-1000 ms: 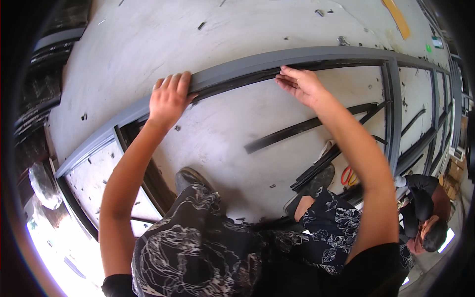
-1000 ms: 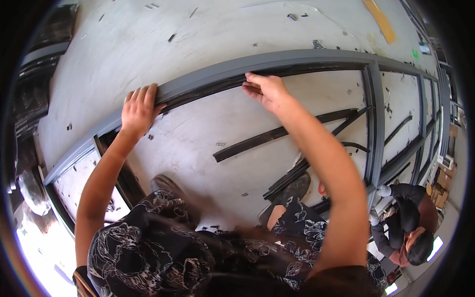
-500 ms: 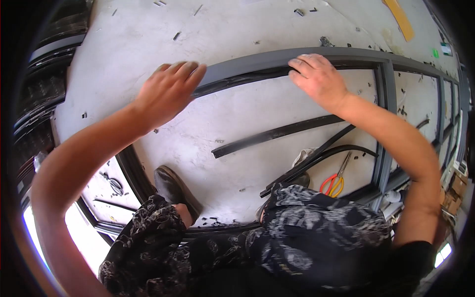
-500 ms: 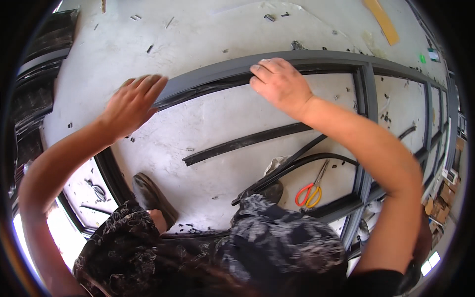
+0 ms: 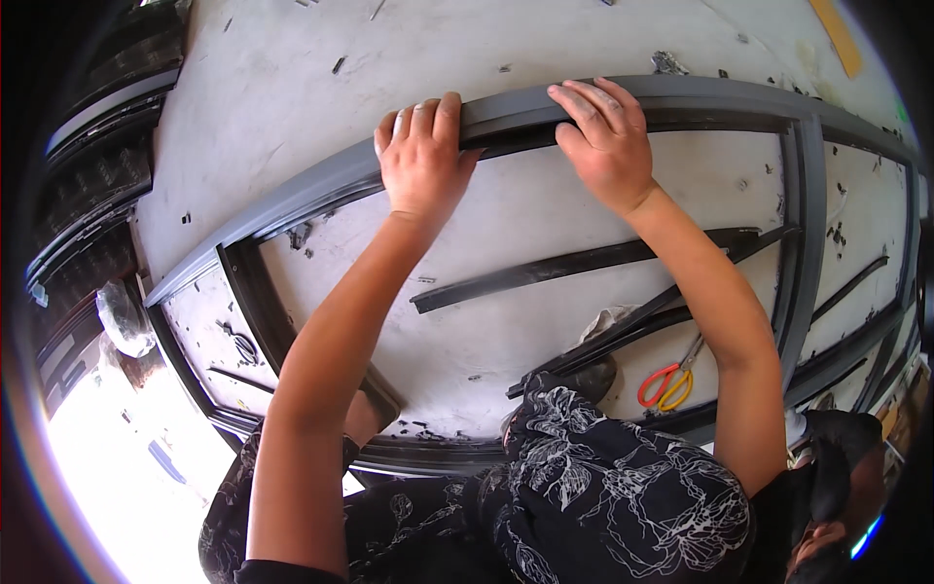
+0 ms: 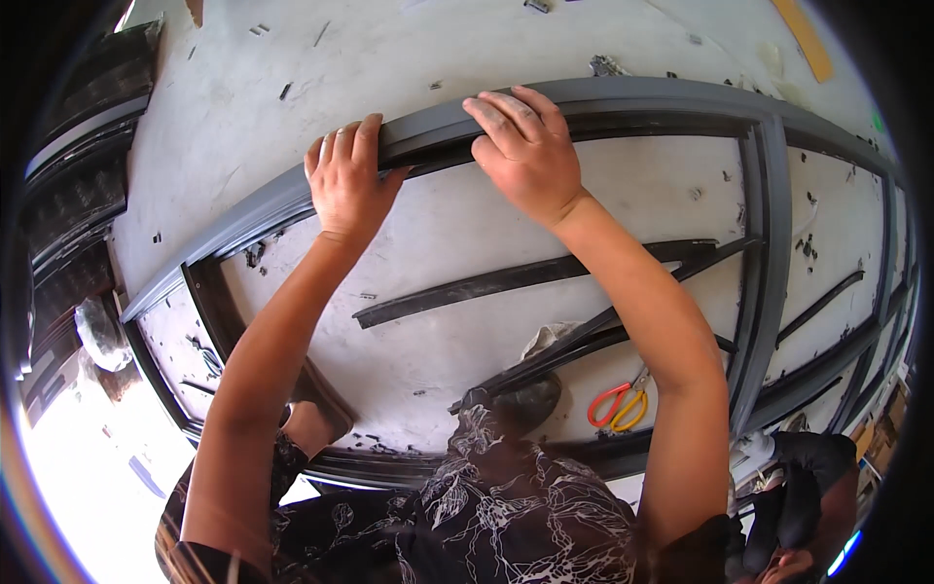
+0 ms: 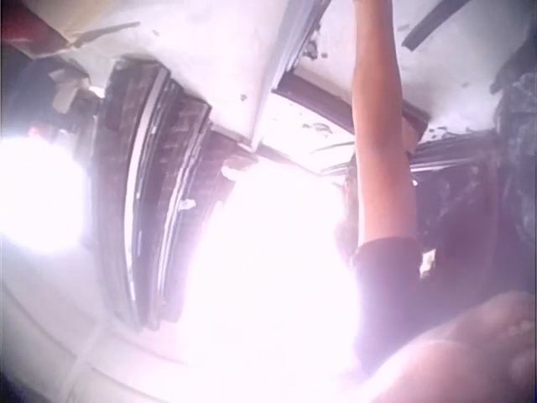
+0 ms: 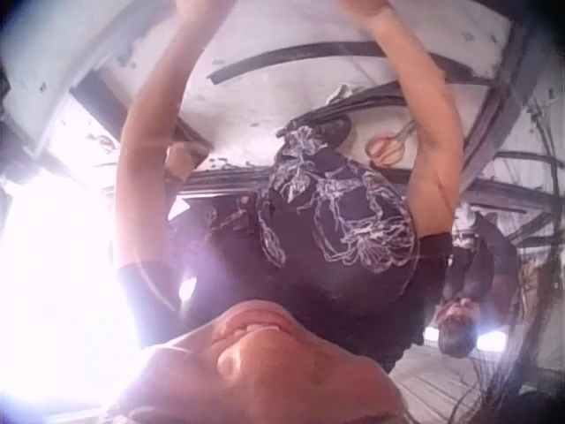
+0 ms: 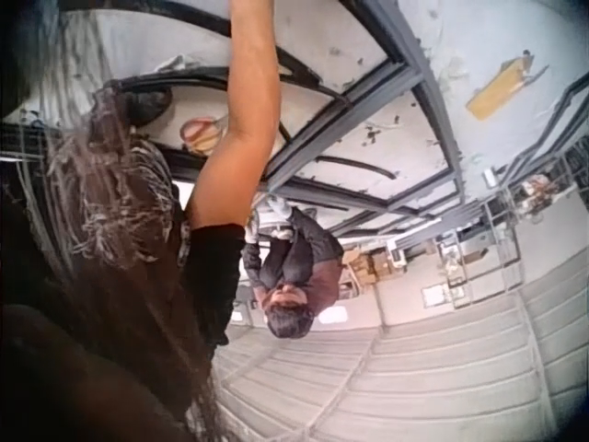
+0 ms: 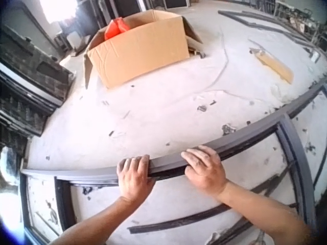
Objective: Fitting rubber gaskets into a metal frame assembly and cutting them to size with scissors.
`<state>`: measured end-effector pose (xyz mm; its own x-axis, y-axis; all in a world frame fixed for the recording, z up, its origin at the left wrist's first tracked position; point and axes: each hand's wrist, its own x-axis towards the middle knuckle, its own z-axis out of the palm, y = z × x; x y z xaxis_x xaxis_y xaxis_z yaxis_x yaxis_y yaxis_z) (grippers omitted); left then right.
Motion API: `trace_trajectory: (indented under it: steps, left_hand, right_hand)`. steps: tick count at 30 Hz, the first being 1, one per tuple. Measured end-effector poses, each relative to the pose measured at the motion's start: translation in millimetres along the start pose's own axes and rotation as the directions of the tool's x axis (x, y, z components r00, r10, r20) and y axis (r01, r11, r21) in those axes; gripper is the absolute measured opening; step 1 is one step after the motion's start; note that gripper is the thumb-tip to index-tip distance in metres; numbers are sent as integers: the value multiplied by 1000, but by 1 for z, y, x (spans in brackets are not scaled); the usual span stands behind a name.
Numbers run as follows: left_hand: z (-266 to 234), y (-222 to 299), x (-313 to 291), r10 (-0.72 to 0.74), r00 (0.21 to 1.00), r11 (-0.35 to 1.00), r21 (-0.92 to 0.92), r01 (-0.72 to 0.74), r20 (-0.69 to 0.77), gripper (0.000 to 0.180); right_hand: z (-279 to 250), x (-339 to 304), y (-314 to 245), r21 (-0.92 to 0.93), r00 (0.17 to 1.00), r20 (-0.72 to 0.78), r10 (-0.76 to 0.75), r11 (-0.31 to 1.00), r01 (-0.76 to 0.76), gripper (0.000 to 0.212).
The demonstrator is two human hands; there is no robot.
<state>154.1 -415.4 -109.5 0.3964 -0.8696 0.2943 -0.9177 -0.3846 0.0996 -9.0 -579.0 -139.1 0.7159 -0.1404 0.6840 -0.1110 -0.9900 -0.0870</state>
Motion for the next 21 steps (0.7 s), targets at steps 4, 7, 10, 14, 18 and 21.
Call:
trace_trajectory:
  steps: [4,7,10,14,18,21]
  left_hand:
    - [2,2,-1,-36,999,999,2,36,-21,64]
    - [3,3,-1,-41,999,999,-7,41,-24,64]
    - [7,9,-1,-53,996,999,-14,52,-72,64]
    - [12,18,0,-120,989,993,8,121,-86,65]
    - [11,21,2,-141,988,990,1,141,-66,63]
    - [7,23,4,-159,986,987,8,159,-41,62]
  right_hand:
    - [-1,1,-7,5,999,-7,42,999,-42,16]
    - [-1,3,-9,-9,998,-3,64,998,-64,15]
    - [0,4,-10,-28,998,7,65,998,-64,15]
    - [-2,2,-6,-82,999,20,36,996,-35,10]
    - [-11,11,-1,6,979,127,162,986,-164,35]
    - [-14,23,5,-15,954,184,239,971,-240,49]
